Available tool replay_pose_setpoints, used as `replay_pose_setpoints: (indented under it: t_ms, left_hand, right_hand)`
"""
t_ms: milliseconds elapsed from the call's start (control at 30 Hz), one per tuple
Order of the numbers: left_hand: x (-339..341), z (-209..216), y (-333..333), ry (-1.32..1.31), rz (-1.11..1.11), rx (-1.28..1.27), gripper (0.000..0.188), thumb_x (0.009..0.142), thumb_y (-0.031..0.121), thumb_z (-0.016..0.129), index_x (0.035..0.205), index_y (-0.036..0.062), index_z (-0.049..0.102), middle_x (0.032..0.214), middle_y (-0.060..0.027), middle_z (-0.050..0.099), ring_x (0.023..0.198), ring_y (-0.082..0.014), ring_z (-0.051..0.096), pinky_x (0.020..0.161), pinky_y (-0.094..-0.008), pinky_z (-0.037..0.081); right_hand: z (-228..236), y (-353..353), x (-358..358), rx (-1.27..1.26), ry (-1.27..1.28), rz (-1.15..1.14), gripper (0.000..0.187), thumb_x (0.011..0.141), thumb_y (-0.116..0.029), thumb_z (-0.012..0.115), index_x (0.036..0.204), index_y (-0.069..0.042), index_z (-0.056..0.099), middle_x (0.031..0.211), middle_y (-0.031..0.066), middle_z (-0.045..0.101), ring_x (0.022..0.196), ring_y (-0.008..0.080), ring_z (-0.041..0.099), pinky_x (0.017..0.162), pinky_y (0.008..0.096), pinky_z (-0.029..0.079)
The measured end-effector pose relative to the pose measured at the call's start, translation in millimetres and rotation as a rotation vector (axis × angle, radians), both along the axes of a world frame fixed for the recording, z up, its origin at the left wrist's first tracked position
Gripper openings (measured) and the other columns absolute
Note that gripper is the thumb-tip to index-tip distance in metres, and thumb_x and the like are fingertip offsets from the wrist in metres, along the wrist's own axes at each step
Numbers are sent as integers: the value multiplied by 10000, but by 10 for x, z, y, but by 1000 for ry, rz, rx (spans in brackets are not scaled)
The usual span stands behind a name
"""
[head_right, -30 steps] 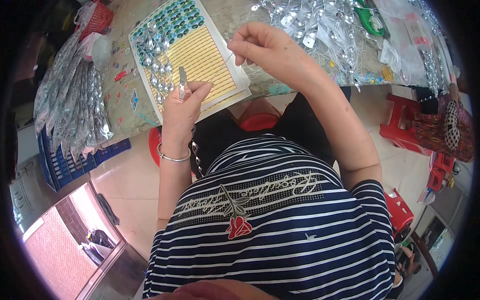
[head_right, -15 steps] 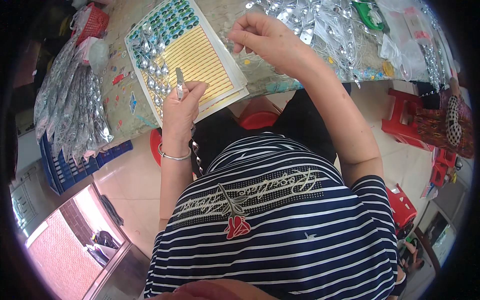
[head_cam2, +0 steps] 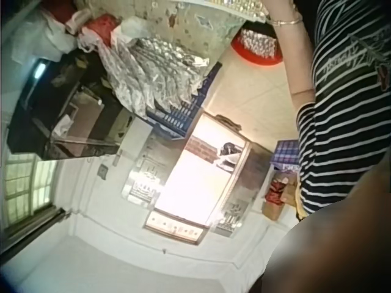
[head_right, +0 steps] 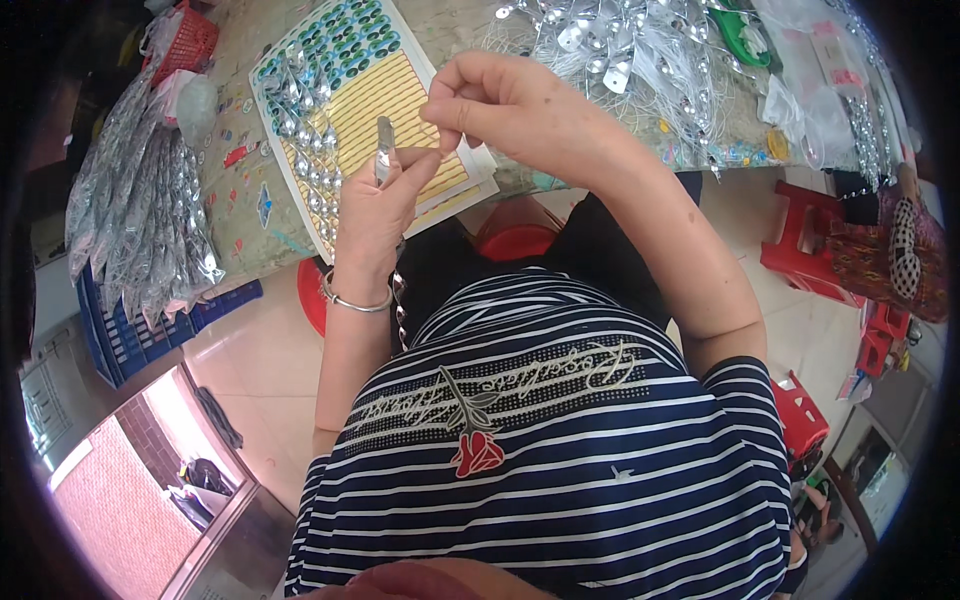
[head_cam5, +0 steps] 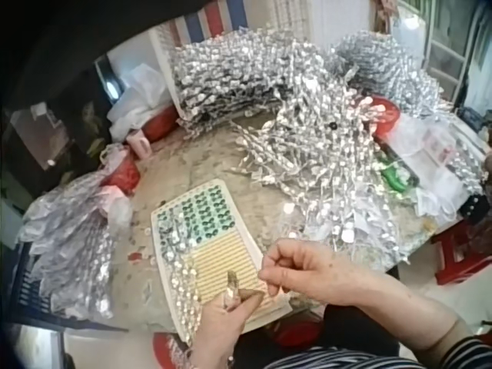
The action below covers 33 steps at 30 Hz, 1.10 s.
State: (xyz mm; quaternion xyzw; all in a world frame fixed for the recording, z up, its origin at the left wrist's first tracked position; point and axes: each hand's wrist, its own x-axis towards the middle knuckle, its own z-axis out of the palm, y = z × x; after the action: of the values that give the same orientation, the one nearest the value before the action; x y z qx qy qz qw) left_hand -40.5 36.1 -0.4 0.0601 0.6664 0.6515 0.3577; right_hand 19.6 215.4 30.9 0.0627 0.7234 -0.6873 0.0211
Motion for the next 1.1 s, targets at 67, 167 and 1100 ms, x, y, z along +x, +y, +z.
replay_pose_setpoints:
  t_ms: [67, 167, 1100]
  left_hand:
    - [-16, -66, -50, -20, 45, 20, 136, 816, 78, 676, 929, 3, 663, 786, 22, 597, 703, -48, 525, 688, -211, 447]
    - [-48, -79, -80, -14, 56, -72, 147, 809, 70, 681, 941, 7, 661, 823, 5, 606, 741, -58, 537, 709, -214, 452]
    - [-27, -219, 77, 15, 28, -8, 314, 786, 68, 700, 1075, -25, 619, 718, 55, 533, 693, -42, 524, 676, -202, 458]
  right_hand:
    - [1, 42, -19, -2, 25, -30, 144, 917, -192, 565, 929, -49, 575, 750, -24, 581, 711, 34, 526, 687, 200, 437]
    - [-26, 91, -34, 46, -4, -72, 142, 915, -192, 569, 930, -51, 578, 754, -26, 584, 710, 30, 524, 681, 191, 433]
    - [-42, 29, -21, -53, -27, -36, 156, 912, -222, 577, 922, -66, 585, 730, -38, 592, 674, 19, 494, 639, 174, 400]
